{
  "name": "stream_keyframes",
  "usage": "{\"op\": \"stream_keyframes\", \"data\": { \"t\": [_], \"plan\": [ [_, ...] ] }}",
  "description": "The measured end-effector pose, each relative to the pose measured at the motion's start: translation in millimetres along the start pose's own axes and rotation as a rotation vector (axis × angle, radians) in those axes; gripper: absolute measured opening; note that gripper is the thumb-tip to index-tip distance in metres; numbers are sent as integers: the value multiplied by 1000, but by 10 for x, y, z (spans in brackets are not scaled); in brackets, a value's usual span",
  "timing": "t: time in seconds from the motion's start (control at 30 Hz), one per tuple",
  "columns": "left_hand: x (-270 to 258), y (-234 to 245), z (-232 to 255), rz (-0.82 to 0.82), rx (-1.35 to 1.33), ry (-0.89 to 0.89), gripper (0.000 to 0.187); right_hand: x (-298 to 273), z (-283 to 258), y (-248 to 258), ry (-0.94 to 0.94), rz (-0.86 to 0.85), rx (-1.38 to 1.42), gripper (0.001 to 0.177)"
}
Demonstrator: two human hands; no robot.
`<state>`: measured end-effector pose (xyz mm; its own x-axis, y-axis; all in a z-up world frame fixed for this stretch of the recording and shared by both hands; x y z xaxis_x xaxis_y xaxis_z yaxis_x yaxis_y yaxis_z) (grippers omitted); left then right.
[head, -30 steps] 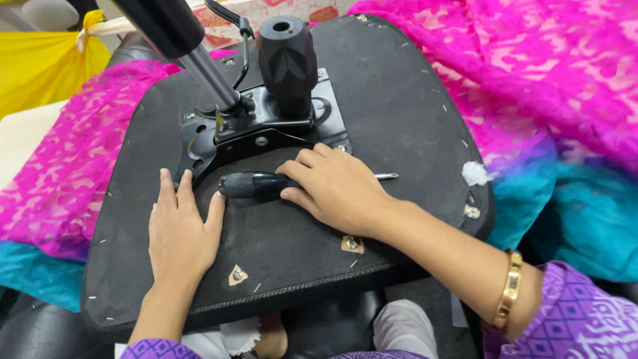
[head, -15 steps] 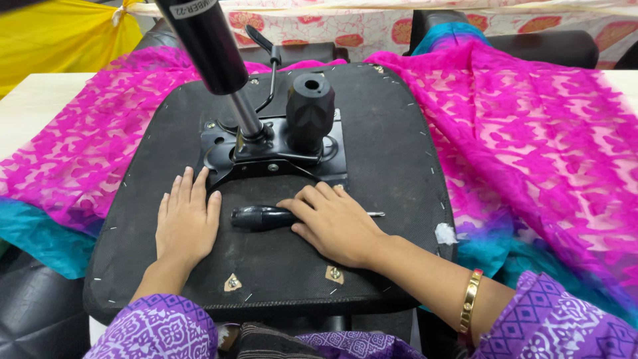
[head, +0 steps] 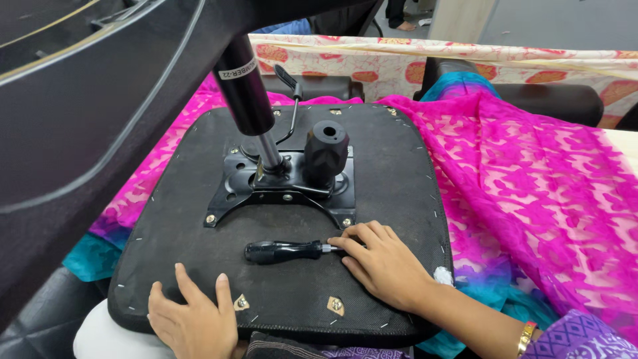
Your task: The person uses a screwdriver to tighten screws on a black metal bracket attached to a black upholstered seat base. They rotate the screwdriver repeatedly to secure the bracket, then place the tool down and adjust the seat base with both hands.
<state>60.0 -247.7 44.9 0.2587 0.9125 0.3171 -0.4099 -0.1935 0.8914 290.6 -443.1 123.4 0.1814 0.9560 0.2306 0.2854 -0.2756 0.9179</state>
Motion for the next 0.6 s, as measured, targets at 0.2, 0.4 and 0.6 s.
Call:
{"op": "stream_keyframes", "data": {
  "t": [0.2,0.4,0.6],
  "plan": [
    [-13,-69,-214,23,-294,399,114,12,22,12,-18,63,23,33],
    [-457,-342,-284,-249,-719,1033,131,-9,126,-7,-90,73,60,15],
    [-315,-380,-397,-283,-713,1019,143,63,73,-32,-21,64,-45,15]
  ]
}}
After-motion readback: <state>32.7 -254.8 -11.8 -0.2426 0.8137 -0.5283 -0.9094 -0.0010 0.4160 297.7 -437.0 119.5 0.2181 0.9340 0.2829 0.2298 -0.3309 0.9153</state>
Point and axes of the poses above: each hand's wrist, its own x-axis towards the middle knuckle, its own y-axis out of the back of the hand, z = x × y, the point moved 10 cm from there along x, towards the middle knuckle, and after that the axes turned 6 degrees about -z, right-handed, at the moved point
